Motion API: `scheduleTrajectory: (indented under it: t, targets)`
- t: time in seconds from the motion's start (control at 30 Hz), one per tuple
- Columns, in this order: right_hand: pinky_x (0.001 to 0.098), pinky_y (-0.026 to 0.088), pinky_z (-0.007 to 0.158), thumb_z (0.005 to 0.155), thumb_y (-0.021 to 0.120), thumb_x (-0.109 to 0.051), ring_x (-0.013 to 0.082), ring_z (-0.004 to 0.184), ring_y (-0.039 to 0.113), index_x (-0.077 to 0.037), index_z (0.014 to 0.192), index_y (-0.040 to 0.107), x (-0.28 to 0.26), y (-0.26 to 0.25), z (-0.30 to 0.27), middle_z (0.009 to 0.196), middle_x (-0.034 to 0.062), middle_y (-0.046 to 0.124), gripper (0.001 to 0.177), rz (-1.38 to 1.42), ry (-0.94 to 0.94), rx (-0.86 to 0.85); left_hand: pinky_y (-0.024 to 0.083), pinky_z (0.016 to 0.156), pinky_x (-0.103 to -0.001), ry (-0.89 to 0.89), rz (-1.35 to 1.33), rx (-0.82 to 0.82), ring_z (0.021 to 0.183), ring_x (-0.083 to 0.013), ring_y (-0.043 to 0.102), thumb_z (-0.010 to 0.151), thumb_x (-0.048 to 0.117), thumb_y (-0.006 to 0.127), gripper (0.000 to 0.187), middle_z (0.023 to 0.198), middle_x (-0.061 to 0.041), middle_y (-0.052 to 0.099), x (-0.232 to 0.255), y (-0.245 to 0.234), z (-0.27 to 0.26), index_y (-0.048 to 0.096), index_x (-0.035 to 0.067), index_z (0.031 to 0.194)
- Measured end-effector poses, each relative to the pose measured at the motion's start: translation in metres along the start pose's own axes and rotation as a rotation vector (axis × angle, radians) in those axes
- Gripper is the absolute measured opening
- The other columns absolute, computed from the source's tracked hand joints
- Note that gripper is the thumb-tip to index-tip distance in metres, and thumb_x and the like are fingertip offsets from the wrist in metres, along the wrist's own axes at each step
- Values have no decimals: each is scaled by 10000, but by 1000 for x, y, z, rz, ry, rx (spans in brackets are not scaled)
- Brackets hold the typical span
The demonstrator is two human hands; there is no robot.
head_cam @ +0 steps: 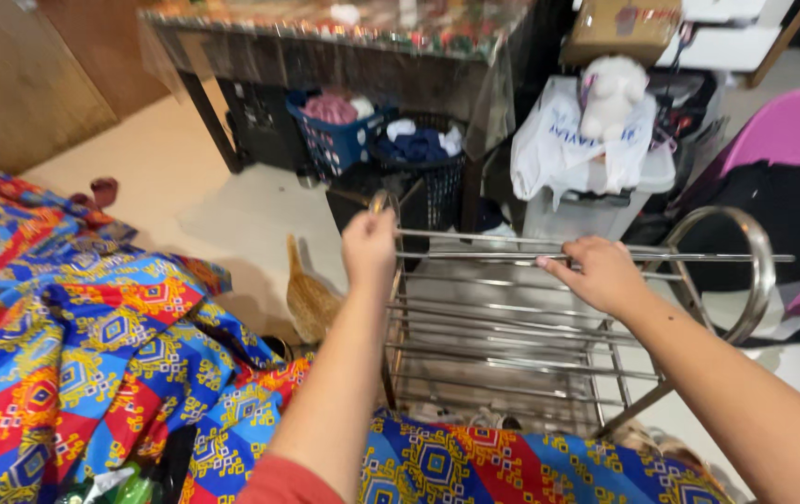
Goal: The person assembles a metal shoe rack by inserting horizontal bars into the frame and securing them. They repeatedly adjust the bars to ensure they are properly seated. A cat walks over the rack during the process.
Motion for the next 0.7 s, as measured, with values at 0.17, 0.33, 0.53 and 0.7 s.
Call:
scheduleTrajectory:
  t: [0.17, 0.33, 0.53, 0.7]
  targets:
    - [496, 504, 750, 890, 543, -670, 351, 840, 669, -61, 682, 683, 12, 48, -14, 762, 141, 683, 659, -113, 161, -196, 452, 853, -508, -14, 762, 209, 1116, -378, 526, 773, 510, 795, 548, 1133, -168, 645, 5, -15, 31, 632, 51, 1024]
    - [490, 545, 792, 928, 511, -662, 367, 832, 696, -64, 751, 674, -4, 92, -13, 780, 163, 713, 645, -103, 188, -334, 502, 850, -530, -116, 833, 11, 1051, -447, 625, 812, 452, 748, 513, 1057, -237, 680, -3, -12, 43, 637, -4, 1020]
    - [529, 542, 723, 940, 505, -628, 405, 763, 687, -79, 789, 679, -42, 125, 1, 745, 171, 708, 596, -14, 197, -326, 530, 793, -505, -243, 698, 20, 861, -408, 707, 858, 388, 644, 363, 855, -213, 731, -12, -15, 21, 714, 31, 846]
    - [514, 542, 696, 934, 470, -694, 380, 747, 695, -88, 779, 698, -58, 134, 11, 698, 143, 706, 665, 0, 195, -422, 529, 820, -504, -252, 762, 54, 907, -419, 696, 826, 298, 636, 284, 898, -225, 728, 0, -17, 19, 717, 27, 847]
Point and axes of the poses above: each hand's wrist, its own z-axis towards the middle knuckle, its own y-axis out of the palm, x = y × z, the point moved 3 cm from there along z, towards the middle knuckle
